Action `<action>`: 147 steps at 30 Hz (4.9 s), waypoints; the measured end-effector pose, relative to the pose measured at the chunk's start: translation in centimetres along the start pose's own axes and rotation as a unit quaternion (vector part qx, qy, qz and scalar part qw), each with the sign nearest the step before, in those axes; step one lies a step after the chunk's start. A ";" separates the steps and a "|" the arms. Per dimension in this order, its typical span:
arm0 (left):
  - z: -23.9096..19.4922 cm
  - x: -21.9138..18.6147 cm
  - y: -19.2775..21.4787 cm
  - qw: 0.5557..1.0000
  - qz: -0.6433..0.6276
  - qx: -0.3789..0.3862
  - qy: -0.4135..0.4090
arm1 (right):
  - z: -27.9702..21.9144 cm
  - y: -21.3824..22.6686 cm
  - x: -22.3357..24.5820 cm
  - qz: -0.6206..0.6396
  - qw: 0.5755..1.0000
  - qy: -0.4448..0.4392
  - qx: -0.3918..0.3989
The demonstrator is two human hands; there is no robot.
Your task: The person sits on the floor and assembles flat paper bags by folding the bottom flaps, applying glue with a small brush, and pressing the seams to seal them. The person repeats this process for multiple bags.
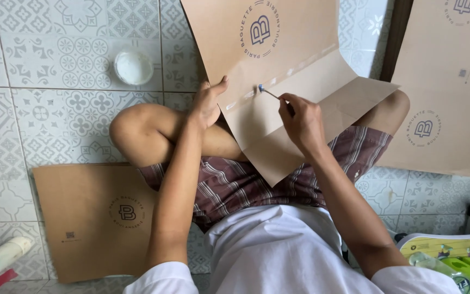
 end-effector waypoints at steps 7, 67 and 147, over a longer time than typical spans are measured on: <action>-0.4 -0.1 0.1 0.999 -0.019 0.025 -0.008 | -2.8 -2.8 2.5 0.001 1.000 0.031 -0.004; 1.9 2.4 1.9 0.996 -0.054 0.064 -0.025 | -3.6 -3.2 5.0 0.031 0.998 0.057 -0.015; -1.4 0.3 0.7 0.976 0.168 0.130 -0.043 | -4.1 -3.4 6.6 0.050 0.993 0.098 0.039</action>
Point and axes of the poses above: each hand's wrist, its own z-axis towards the middle knuckle, its own y-axis out of the back of the hand, x = y × z, the point moved 7 cm from there along z, towards the middle knuckle, and after that the axes turned 2 degrees about -x, right-handed, at the moved point
